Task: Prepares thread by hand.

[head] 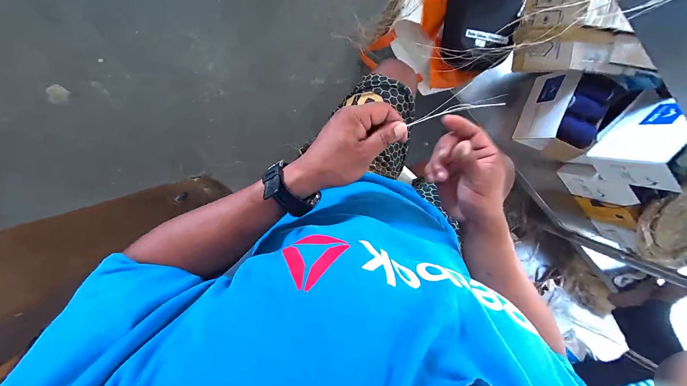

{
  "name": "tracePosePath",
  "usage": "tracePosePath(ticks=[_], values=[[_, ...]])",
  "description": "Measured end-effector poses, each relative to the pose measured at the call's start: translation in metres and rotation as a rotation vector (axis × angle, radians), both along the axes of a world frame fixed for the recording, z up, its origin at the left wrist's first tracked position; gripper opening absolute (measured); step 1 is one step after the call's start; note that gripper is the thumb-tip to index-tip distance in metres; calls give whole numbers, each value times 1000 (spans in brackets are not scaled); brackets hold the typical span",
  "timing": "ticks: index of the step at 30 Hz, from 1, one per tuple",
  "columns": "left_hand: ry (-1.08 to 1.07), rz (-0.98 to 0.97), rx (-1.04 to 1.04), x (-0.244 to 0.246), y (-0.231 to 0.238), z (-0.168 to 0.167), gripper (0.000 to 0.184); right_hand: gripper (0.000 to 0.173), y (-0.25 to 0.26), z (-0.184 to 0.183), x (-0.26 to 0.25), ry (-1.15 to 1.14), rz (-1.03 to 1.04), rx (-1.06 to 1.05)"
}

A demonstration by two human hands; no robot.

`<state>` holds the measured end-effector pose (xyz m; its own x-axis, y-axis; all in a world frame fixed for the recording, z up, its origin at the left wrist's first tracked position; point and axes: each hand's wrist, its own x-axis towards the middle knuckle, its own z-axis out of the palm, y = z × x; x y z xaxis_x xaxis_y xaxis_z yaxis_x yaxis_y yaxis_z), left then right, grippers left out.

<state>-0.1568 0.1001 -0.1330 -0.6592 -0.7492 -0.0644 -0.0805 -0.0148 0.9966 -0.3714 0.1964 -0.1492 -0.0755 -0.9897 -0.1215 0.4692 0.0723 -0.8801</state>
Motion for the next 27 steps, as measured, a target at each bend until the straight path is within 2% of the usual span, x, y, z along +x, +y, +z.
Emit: tracePosePath(ticks=[3,7,22,27], values=[[-11,-63,42,-6,4,-1,19,30,-5,3,14,-30,98,-24],[-37,-127,76,-6,7,-2,20,13,-16,6,14,-51,41,-85],[-50,-192,142,-6,14,-12,20,17,-7,3,-15,-55,-112,-84],[-67,-253,138,-1,9,-17,20,23,-7,3,-38,48,-242,-91]])
